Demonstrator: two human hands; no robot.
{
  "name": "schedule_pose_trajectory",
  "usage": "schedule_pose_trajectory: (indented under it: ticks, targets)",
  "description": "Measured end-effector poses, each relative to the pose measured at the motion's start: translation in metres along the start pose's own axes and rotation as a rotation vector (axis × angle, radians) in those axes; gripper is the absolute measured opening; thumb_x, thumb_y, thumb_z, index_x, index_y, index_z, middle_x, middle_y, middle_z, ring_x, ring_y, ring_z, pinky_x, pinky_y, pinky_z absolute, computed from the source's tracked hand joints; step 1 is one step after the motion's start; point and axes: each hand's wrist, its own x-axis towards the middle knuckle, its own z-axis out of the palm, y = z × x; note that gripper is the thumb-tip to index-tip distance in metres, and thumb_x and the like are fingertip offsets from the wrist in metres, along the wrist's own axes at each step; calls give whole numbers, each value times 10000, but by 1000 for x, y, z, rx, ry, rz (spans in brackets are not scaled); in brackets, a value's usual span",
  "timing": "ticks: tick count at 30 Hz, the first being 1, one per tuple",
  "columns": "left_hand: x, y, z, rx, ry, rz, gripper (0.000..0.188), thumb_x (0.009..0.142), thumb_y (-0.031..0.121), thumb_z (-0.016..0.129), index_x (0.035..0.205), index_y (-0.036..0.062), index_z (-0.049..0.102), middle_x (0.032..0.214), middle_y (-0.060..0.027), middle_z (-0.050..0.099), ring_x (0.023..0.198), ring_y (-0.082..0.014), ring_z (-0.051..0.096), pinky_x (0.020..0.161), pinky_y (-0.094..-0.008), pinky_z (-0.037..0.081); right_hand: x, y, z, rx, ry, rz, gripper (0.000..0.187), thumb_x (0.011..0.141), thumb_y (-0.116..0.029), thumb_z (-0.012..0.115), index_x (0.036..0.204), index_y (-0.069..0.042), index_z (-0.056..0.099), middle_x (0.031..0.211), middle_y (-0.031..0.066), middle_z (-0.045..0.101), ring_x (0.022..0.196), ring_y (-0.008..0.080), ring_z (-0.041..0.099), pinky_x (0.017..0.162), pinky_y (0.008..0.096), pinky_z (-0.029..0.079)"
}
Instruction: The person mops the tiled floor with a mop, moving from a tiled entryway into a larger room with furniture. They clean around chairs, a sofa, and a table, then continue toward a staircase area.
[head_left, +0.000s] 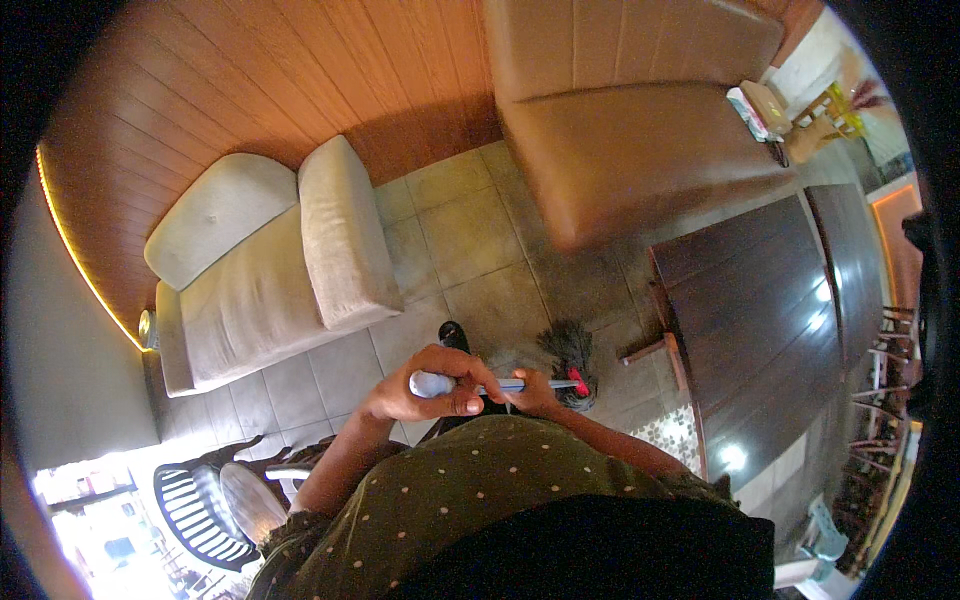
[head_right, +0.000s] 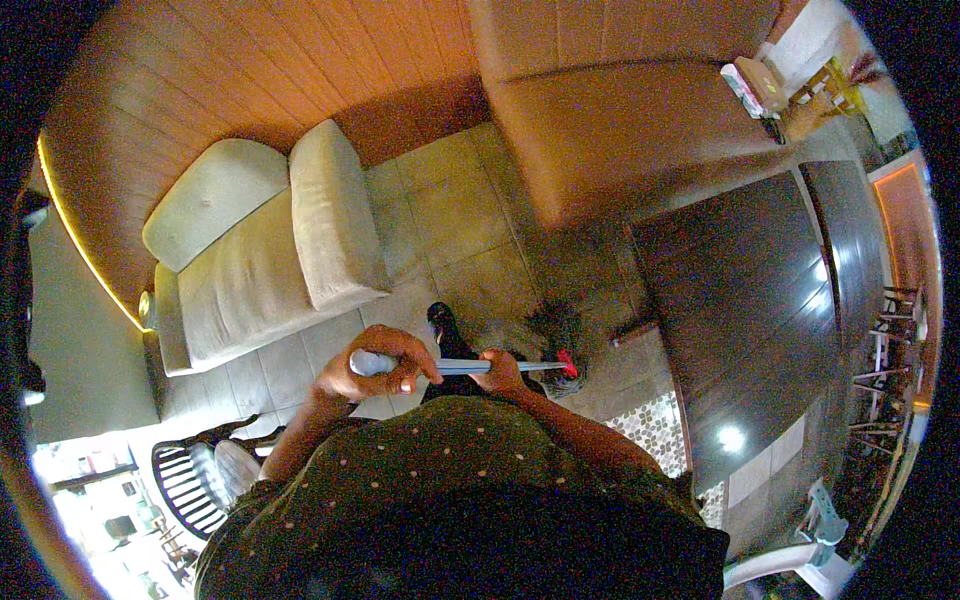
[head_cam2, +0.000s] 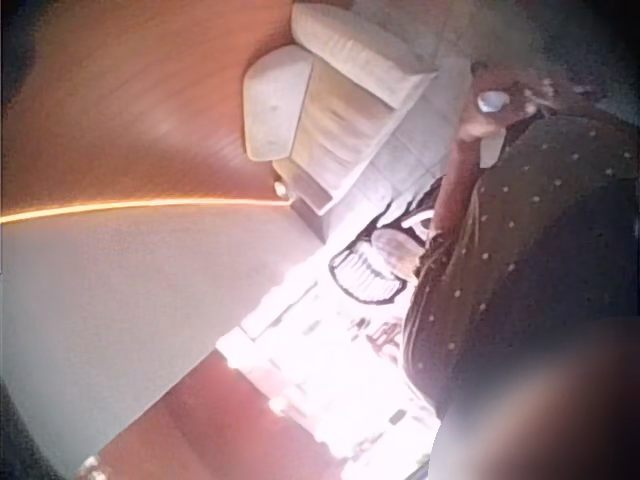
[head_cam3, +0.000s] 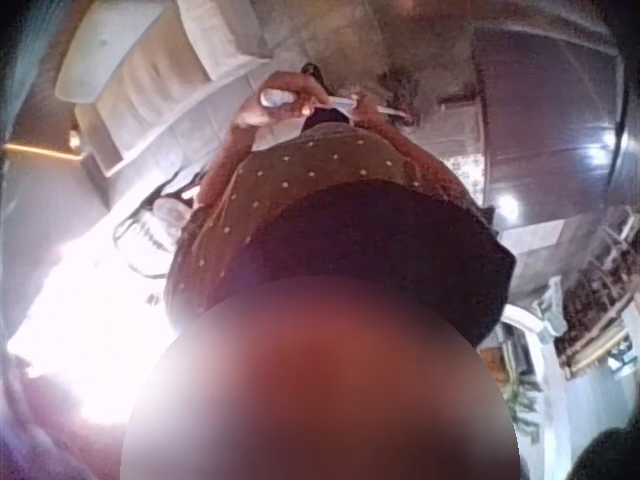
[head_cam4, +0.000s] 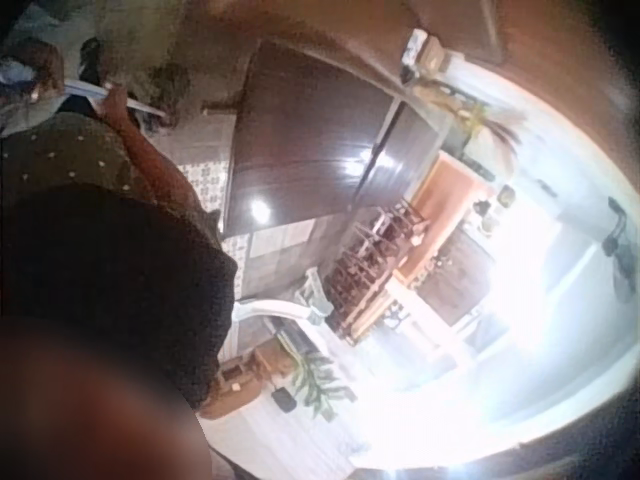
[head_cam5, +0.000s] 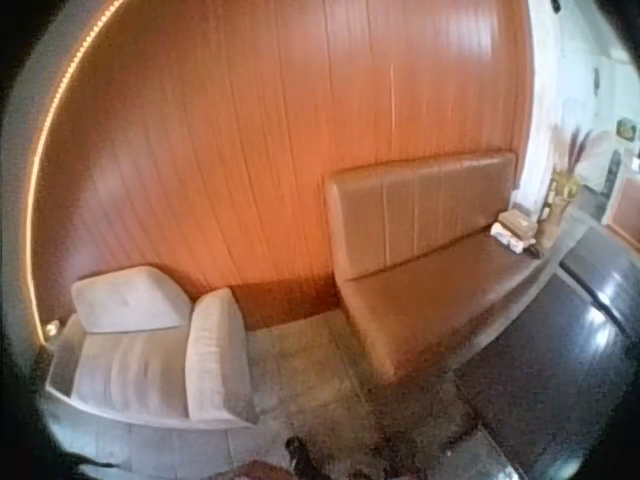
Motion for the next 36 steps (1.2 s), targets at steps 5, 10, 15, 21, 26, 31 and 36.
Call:
schedule_pose_trajectory:
  ticks: [5, 10, 15, 21, 26, 31, 36]
  targets:
    - [-10, 32, -20, 234, 35, 153, 72, 858, 96, 747, 899, 36, 744, 820, -97, 723, 765, -224, 673, 678, -365, 492, 45, -24, 53, 27, 268, -146, 205, 802, -183, 767, 809, -17, 647, 727, 138, 638, 678, 274, 633, 634, 397, 476]
    - [-36, 53, -70, 394, 237, 124, 86, 795, 56, 787, 853, 25, 732, 754, -93, 686, 672, -206, 635, 614, -326, 465, 147, -79, 101, 147, 482, -169, 169, 812, -125, 748, 788, -5, 632, 788, 140, 646, 731, 289, 636, 687, 389, 488]
    - [-43, 37, -127, 513, 408, 148, 111, 756, 20, 805, 822, 49, 720, 643, -43, 618, 597, -177, 567, 741, -347, 480, 279, -98, 126, 98, 479, -449, 240, 771, -146, 778, 723, -18, 581, 814, 160, 654, 834, 336, 644, 754, 457, 489]
    - [-31, -31, -200, 622, 730, 102, 103, 772, -16, 763, 816, 48, 695, 644, -41, 615, 576, -166, 557, 844, -366, 482, 418, -77, 151, -160, 258, -430, 287, 697, -187, 822, 710, -60, 566, 932, 165, 669, 941, 362, 633, 801, 484, 491]
    - [-53, -56, -224, 601, 839, 140, 108, 770, -4, 742, 862, 30, 698, 857, -119, 700, 729, -230, 659, 785, -344, 529, 444, -83, 154, -336, -87, -278, 298, 657, -251, 844, 726, -97, 599, 823, 100, 660, 889, 321, 636, 727, 437, 500]
    - [-87, -24, -237, 394, 843, 144, 115, 800, 59, 732, 897, 4, 706, 833, -112, 696, 791, -231, 665, 730, -330, 519, 395, -112, 146, -450, -91, -295, 190, 650, -215, 771, 741, -103, 647, 785, 133, 658, 845, 363, 629, 744, 475, 493]
    - [-89, -3, -251, 232, 538, 113, 192, 849, 130, 724, 994, 5, 710, 796, -80, 678, 702, -126, 599, 654, -292, 464, 295, -97, 112, -371, -146, -166, 215, 673, -204, 774, 737, -70, 619, 740, 142, 641, 720, 375, 616, 682, 464, 476]
